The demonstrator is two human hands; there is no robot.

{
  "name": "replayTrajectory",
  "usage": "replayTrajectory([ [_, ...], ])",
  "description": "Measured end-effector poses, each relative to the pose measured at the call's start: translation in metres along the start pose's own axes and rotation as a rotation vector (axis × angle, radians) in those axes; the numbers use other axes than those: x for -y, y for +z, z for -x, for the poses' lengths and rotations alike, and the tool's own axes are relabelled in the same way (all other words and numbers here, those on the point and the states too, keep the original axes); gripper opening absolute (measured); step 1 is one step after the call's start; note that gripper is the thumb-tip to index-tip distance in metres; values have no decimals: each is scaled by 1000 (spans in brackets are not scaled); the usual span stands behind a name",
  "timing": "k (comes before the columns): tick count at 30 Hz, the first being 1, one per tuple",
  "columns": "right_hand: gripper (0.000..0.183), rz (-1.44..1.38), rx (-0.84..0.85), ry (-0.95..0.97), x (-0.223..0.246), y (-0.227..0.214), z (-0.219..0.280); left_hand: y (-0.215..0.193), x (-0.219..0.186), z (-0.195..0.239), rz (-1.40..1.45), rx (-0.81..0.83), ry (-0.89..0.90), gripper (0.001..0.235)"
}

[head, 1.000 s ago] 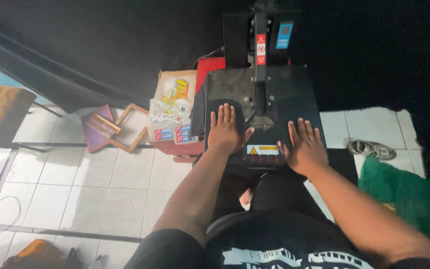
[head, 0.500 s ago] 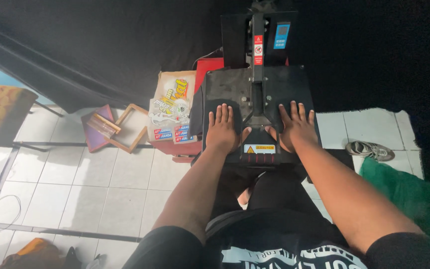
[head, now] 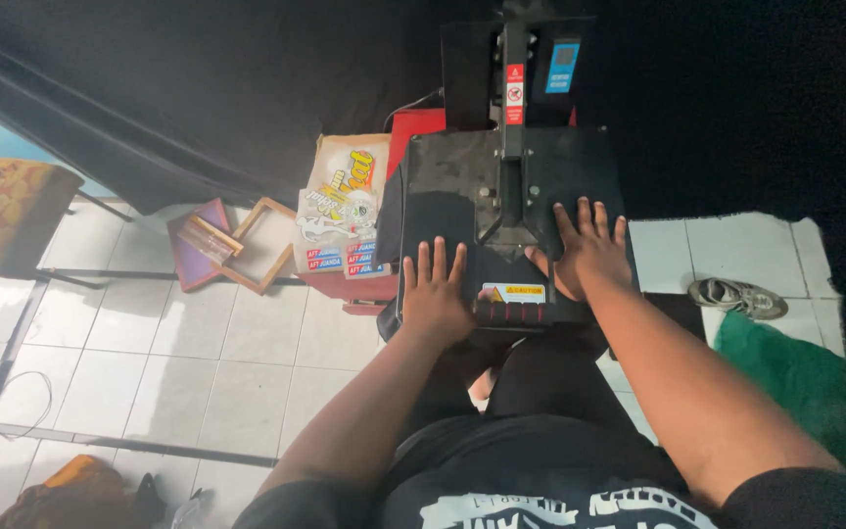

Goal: The person operates a heat press machine to apply a design onto a black t-shirt. They repeatedly lower the press, hold it down, and then lift it to check the transfer of the 'KELOMPOK TANI' logo onto the garment.

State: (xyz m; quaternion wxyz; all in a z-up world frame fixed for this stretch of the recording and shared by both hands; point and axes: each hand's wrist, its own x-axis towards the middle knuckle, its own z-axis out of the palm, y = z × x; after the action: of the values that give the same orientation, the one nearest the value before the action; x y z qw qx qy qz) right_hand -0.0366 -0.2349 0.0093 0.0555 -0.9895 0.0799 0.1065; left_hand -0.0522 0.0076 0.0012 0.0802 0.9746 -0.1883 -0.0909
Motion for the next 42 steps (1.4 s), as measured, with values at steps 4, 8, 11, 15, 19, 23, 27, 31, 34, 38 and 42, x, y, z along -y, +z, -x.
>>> replayTrajectory([
  [4, 85, -39, 8, -5, 1, -7, -1, -9, 2, -41, -56, -38, -18, 98],
  [8, 84, -36, 19, 10, 0, -5, 0, -25, -1, -65, -91, 61, -65, 95],
  [11, 85, -30, 32, 17, -1, -4, -4, 0, 7, -67, -65, -83, -39, 93],
  [15, 85, -62, -4, -8, -6, 4, -5, 9, 8, -35, -31, -101, 18, 91],
  [19, 84, -67, -28, -12, -4, 1, -3, 9, 6, -3, -2, -53, 65, 81],
  [23, 87, -51, -19, -8, -3, 2, -5, 1, 6, -2, -2, 30, 49, 82],
  [27, 86, -42, 17, -2, -3, 0, -4, 0, 10, -29, -23, 52, 58, 91],
  [31, 85, -58, 12, 5, -1, -4, -1, -1, 12, -58, -54, -10, 38, 94],
  [34, 85, -60, 3, -4, -3, -3, -3, -12, 7, -60, -52, -11, 19, 95],
  [38, 86, -42, 16, -11, -3, 1, -4, -16, 7, -55, -56, 23, 10, 92],
  [42, 86, -43, -24, -21, -9, 19, -8, -15, 6, -55, -73, 45, 0, 86],
])
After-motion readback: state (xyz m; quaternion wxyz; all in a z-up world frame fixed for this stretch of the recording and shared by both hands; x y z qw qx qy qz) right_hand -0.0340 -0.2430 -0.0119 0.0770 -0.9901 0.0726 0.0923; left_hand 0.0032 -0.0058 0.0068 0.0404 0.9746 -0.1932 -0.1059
